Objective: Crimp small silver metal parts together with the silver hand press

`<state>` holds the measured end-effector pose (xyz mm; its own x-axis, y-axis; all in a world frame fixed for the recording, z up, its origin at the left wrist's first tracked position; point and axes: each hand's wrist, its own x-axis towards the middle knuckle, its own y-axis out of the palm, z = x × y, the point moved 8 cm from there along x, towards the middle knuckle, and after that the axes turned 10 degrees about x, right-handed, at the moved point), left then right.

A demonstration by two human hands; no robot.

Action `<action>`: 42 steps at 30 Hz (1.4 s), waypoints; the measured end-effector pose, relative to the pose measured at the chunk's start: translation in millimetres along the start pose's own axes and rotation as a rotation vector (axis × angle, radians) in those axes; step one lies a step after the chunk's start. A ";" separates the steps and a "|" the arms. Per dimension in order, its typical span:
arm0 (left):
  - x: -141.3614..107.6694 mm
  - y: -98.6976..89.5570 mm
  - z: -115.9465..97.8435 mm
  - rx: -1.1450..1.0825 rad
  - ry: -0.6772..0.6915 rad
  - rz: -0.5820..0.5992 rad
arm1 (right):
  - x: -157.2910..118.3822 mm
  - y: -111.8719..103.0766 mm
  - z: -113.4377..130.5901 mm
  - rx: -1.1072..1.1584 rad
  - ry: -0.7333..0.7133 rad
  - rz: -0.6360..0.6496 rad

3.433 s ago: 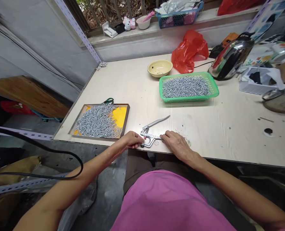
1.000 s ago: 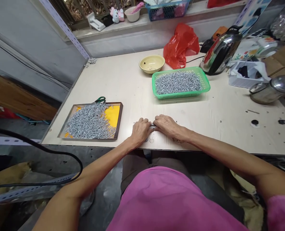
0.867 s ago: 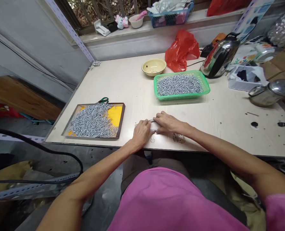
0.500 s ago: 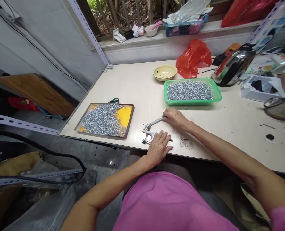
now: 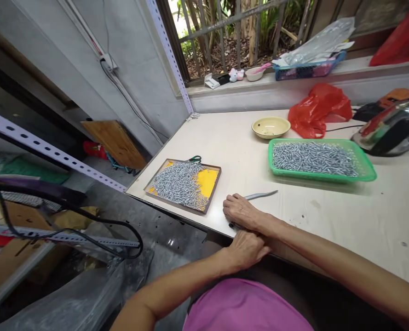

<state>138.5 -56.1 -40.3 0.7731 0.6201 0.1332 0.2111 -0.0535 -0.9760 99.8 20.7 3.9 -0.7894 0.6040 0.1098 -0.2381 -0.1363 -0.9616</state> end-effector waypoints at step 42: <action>2.5 -50.6 152.8 -0.764 -0.881 0.229 | -115.0 5.0 -33.7 0.140 0.677 0.023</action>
<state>38.4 67.8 -16.8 0.2245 0.8442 -0.4868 0.6550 -0.5006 -0.5660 208.4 -22.9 -22.0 -0.2789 0.9507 -0.1354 -0.3323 -0.2278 -0.9152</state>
